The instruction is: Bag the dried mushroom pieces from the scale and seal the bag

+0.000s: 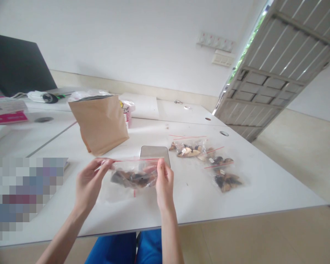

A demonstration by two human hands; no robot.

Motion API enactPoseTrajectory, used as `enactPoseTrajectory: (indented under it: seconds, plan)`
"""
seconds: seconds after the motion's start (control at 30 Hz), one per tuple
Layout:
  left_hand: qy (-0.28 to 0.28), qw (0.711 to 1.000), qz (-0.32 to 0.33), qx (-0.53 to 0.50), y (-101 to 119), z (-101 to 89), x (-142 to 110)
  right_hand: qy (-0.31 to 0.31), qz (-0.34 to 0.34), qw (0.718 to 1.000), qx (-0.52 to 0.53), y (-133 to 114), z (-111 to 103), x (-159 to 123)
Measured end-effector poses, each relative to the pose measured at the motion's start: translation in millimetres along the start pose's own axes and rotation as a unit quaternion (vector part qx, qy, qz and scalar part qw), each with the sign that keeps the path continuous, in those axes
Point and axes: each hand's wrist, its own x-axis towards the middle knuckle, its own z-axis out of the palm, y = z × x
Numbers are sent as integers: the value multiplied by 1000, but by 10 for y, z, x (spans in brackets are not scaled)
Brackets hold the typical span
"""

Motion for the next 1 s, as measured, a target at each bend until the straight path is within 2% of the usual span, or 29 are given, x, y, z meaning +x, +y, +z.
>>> enactPoseTrajectory:
  seconds: [0.13,0.3,0.5,0.63,0.73,0.83,1.0]
  plan:
    - [-42,997,-10,-57,41,-84,-12,20,-29,999,-33,-7,-65,-49]
    - [-100,989,-46,-95,-67,-74,-142,61,-48,996,-40,11,-121,-166]
    - [-33,992,-81,-90,-167,34,-226,104,-57,991,-59,75,-122,-164]
    - [-24,992,-102,-71,-171,50,-214,123,-66,987,-84,126,-153,-157]
    - [-34,995,-82,-34,-169,29,-211,119,-57,986,-107,160,-174,-164]
    - [-42,998,-34,39,-168,8,-213,115,-59,985,-115,172,-168,-167]
    - [-38,981,49,183,-176,-13,-195,142,-69,981,-115,151,-127,-176]
